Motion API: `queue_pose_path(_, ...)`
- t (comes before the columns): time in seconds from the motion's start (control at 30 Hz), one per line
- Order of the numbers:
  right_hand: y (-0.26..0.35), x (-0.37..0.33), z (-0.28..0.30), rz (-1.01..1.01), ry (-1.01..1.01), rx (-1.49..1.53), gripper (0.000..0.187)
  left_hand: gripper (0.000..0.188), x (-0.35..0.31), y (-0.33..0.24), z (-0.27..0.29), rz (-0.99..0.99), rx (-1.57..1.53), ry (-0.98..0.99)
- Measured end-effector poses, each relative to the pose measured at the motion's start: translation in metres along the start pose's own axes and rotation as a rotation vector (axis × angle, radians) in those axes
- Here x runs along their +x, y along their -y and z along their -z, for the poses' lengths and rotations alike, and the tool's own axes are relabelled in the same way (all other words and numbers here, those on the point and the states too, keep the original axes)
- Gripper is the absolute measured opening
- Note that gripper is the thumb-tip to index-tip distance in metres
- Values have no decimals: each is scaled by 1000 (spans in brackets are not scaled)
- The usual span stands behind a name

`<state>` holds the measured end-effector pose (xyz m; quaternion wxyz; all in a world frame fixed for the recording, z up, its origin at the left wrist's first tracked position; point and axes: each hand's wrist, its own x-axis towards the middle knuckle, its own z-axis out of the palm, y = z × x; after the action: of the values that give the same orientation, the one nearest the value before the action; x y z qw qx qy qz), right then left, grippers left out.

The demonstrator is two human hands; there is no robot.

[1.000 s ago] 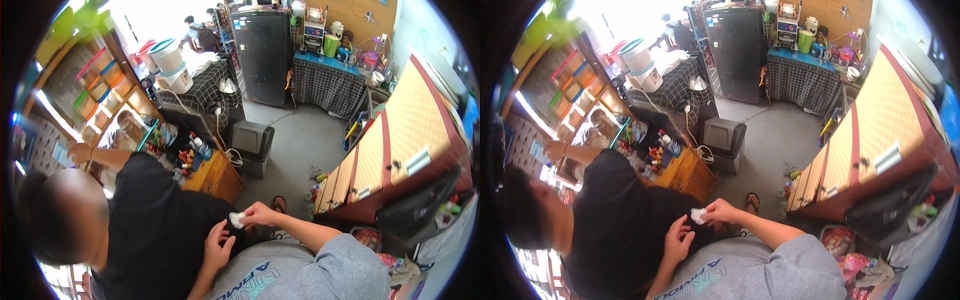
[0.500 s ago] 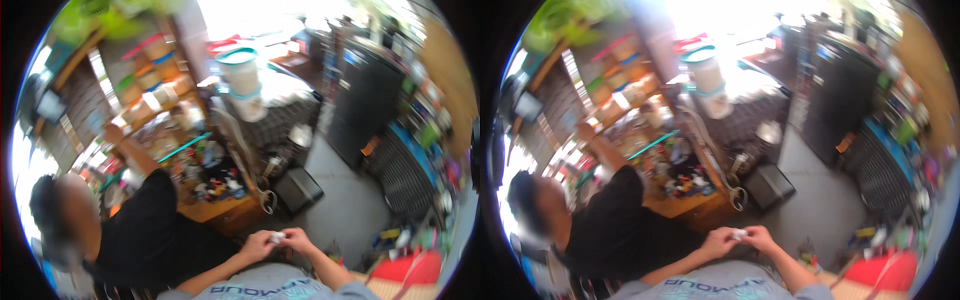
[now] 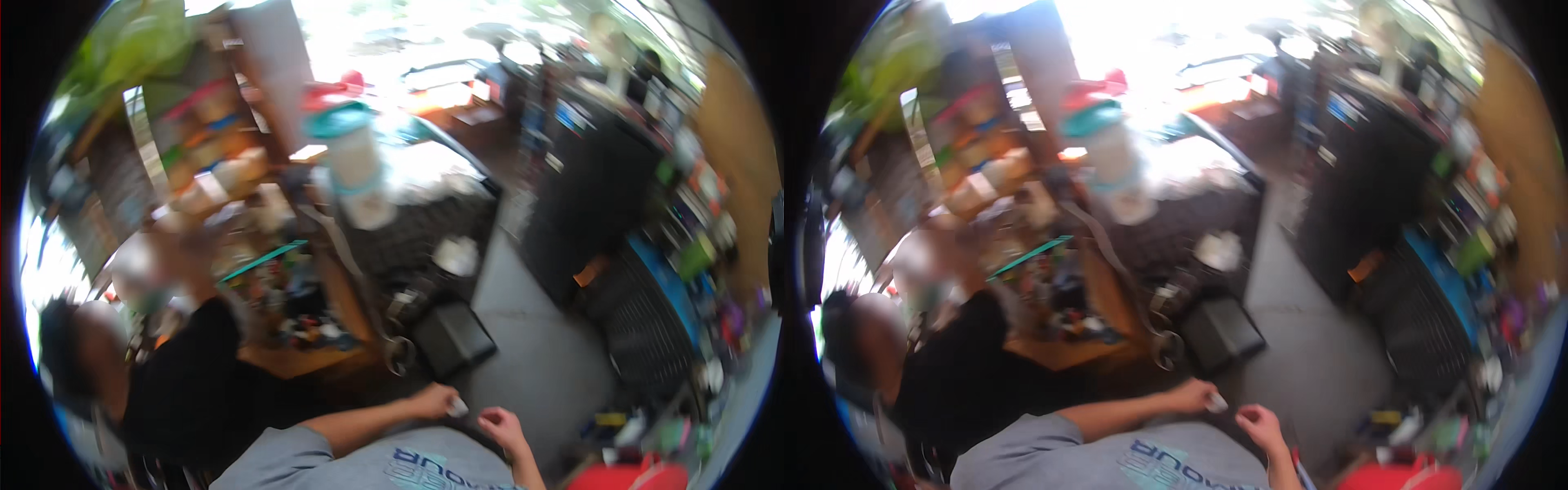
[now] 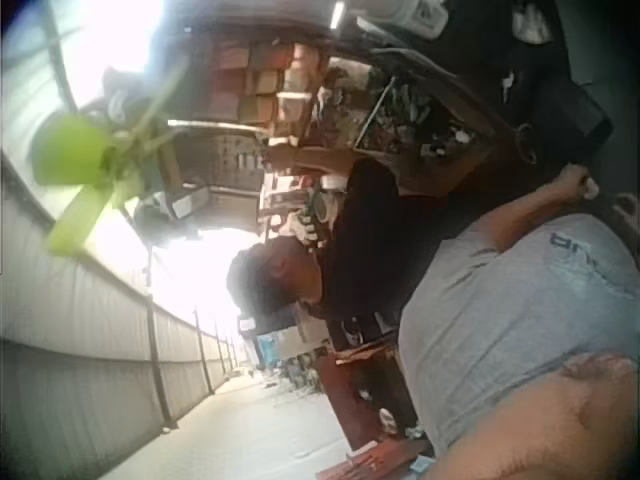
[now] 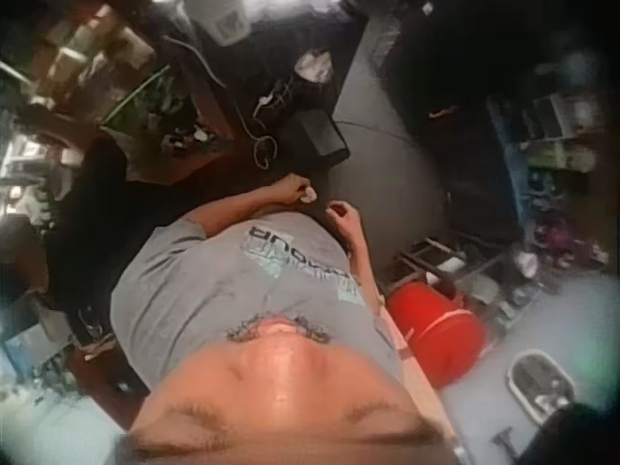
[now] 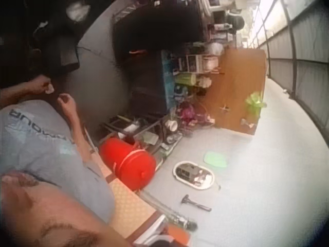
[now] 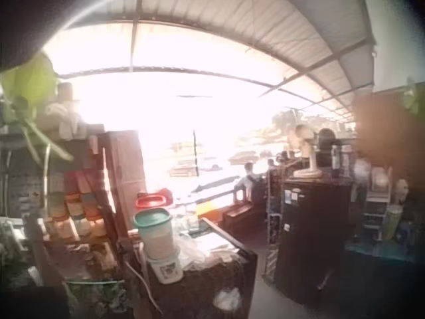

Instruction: The person places fried potatoes into a cardboard box, seals the box with tape, and then cleans the work surface with a cloth before washing hands in a sink.

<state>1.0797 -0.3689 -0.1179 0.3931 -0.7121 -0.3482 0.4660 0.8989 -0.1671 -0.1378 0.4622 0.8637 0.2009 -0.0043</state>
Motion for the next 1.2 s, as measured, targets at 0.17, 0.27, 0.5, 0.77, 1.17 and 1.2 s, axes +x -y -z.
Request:
queue_pose_path(0.17,0,9,76,-175,-134,-42,32,10,128,108,5,239,116,-242)
queue_pose_path(0.27,-45,15,132,-342,-239,-53,33,7,234,131,-2,343,146,-321)
queue_pose_path(0.5,-104,7,244,-496,-392,-289,37,16,336,238,-63,561,430,51)
queue_pose_path(0.77,-134,-78,317,-501,-622,-138,38,47,446,163,-79,486,923,733)
queue_pose_path(1.17,-219,-191,472,-517,-1109,-47,39,50,769,-180,-374,-691,1399,1088)
queue_pose_path(1.2,-220,-196,493,-452,-1112,-75,40,44,793,-212,-410,-653,1288,1001)
